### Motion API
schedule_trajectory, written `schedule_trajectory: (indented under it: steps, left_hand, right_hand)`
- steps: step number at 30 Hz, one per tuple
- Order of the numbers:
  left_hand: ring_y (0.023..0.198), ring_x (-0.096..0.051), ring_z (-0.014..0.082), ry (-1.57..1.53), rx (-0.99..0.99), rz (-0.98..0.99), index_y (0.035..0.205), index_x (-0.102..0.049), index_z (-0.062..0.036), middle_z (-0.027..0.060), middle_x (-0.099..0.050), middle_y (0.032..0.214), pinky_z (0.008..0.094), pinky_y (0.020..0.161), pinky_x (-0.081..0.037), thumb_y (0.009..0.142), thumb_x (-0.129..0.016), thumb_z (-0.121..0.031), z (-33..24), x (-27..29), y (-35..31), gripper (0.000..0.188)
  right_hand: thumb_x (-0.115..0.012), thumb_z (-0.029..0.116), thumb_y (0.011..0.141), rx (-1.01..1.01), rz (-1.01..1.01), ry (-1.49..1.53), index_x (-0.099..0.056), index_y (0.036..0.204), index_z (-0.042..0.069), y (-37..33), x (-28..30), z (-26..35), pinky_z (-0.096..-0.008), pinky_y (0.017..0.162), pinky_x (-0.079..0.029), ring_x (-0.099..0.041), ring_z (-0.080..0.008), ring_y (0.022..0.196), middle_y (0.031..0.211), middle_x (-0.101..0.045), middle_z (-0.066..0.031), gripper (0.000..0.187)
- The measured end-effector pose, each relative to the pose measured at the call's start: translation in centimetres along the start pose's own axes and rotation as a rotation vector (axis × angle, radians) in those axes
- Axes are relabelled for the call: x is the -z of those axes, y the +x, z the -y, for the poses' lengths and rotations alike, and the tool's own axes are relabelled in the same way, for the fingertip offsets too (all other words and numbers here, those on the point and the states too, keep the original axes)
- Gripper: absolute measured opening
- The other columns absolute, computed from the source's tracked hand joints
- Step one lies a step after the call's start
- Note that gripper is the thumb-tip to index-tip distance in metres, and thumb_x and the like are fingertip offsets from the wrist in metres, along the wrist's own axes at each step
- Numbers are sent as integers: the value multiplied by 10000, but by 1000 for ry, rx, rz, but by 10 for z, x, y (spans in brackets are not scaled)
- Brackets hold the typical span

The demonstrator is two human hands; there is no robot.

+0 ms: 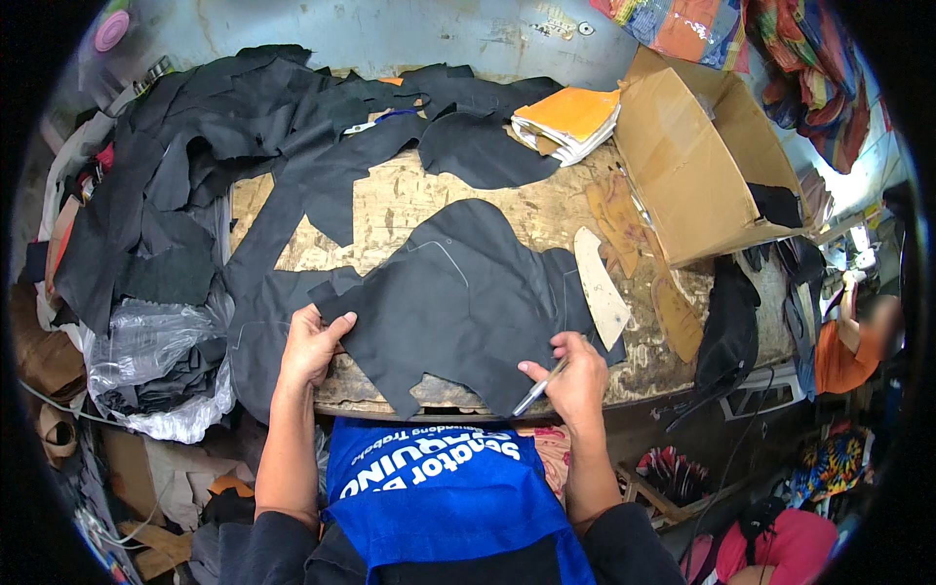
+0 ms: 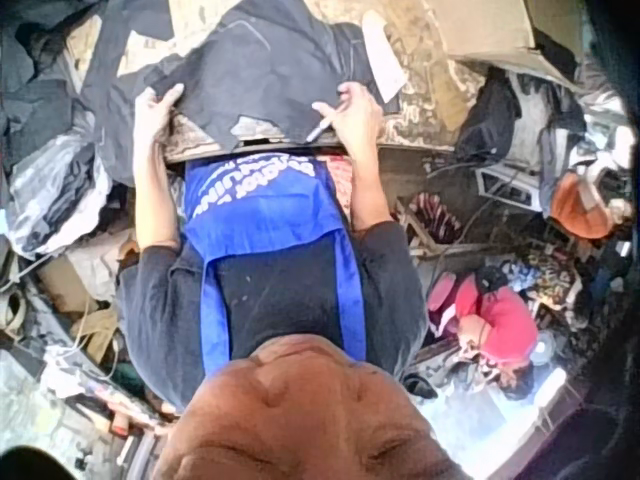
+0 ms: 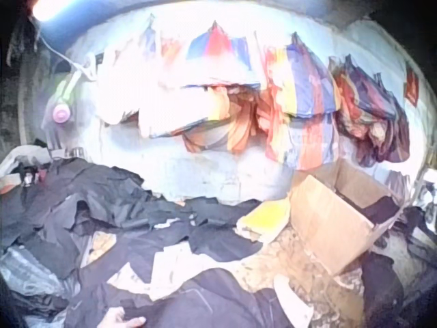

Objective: The person places cardboard pattern pieces onto a large black fabric sheet and traces their outlines with a white marker. The person repeatedly repositions the patterns and traces multiple shapes on the fabric.

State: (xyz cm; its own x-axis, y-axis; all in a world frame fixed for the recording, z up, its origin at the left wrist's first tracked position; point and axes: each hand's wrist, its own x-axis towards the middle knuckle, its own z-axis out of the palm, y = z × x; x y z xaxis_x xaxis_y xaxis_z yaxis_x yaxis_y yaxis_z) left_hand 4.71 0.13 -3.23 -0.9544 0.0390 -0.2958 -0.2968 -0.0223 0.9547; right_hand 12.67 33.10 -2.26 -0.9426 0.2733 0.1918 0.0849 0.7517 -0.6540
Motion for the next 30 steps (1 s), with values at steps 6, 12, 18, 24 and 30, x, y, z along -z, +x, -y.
schedule_trajectory:
  steps: [6,12,18,24,30]
  left_hand:
    - [811,-672,195,-361,-26,95,1085,-565,29,138,-657,989,331,664,-590,857,-594,5,3,1,-5,231]
    - [766,-678,207,-416,-58,49,1116,-560,57,150,-657,986,305,617,-594,872,-590,-11,-5,14,-16,255]
    - [696,-683,207,-459,-228,30,1168,-540,73,161,-658,973,288,535,-598,882,-589,-36,-28,18,-37,310]
    - [652,-678,217,-479,-277,43,1183,-516,89,175,-651,970,299,525,-599,889,-584,-40,-45,18,-54,329]
    - [659,-684,230,-478,-276,50,1191,-495,114,185,-650,957,297,533,-601,889,-579,-35,-50,15,-61,347]
  right_hand:
    - [-751,22,643,-111,123,40,-557,814,19,-1,-5,2,-339,588,-477,-618,-239,640,722,-600,-111,259]
    - [-713,-113,697,-168,85,795,-530,899,39,14,7,4,-192,625,-468,-546,-57,670,842,-598,-30,312]
    - [-711,-127,691,-18,22,1058,-515,893,58,31,51,26,-209,705,-467,-558,-87,755,878,-617,-74,337]
    - [-707,-124,709,86,5,1056,-514,888,58,41,68,43,-187,603,-457,-543,-71,689,872,-627,-92,320]
    - [-696,-139,718,82,11,1098,-511,874,57,39,70,41,-177,584,-465,-541,-63,657,868,-633,-102,311]
